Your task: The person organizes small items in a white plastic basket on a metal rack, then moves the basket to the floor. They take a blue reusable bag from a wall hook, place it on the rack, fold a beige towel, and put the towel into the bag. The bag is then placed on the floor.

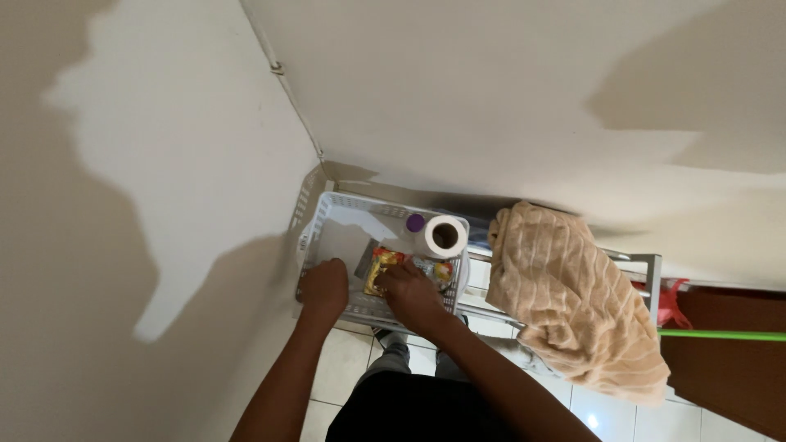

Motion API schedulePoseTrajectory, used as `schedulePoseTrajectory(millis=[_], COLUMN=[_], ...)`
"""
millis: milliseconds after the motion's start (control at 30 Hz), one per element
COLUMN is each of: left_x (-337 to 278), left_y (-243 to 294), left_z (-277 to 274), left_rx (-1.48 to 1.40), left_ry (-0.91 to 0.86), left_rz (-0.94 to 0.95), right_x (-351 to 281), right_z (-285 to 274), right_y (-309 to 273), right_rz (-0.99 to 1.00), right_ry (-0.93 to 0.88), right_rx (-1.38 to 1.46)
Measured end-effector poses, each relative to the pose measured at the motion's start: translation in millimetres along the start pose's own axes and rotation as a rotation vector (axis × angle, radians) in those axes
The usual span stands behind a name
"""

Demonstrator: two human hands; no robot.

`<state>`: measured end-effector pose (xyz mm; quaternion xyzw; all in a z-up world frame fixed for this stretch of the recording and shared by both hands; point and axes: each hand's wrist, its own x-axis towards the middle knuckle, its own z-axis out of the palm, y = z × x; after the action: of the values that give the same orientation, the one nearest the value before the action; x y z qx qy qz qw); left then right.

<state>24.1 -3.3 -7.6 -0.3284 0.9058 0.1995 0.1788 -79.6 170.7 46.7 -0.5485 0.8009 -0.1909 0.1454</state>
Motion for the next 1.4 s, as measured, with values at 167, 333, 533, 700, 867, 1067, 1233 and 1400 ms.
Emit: schedulePoseTrajectory(millis=[167,333,533,700,867,1067,1233,1400], left_x=[1,-7,-9,1,-19,-29,-41,-42], left_y=[-1,8,11,1,5,7,20,16], left_z=[11,-5,-17,3,-11,-1,-20,-9], left_rx=[-0.015,-0.063,-0.163,-0.142,-0.079,-0.113,-0.258,-0.108], left_ry=[0.073,0.050,-0.021,-0.135,-0.083,-0.137,-0.248,-0.052], left_rz=[0.049,0.100,0.207,0.346,0.213,0.146,0.129,0.092], right_x=[24,30,32,31,31,32,29,24], right_z=[3,18,-4,14,9,1,7,-5], right_y=[-4,11,5,20,15,8,18,9], right_rz=[-0.136,-0.168,0.000,0.033,0.002,0.006,-0.063,-0.087], right_ry=[-0.121,-0.150,-0.183,-0.099,-0.026,-0.051,-0.004,0.027], right_rx=[-0.144,-0.323,-0.176,-0.126,-0.170,-0.128,-0.111,-0.078])
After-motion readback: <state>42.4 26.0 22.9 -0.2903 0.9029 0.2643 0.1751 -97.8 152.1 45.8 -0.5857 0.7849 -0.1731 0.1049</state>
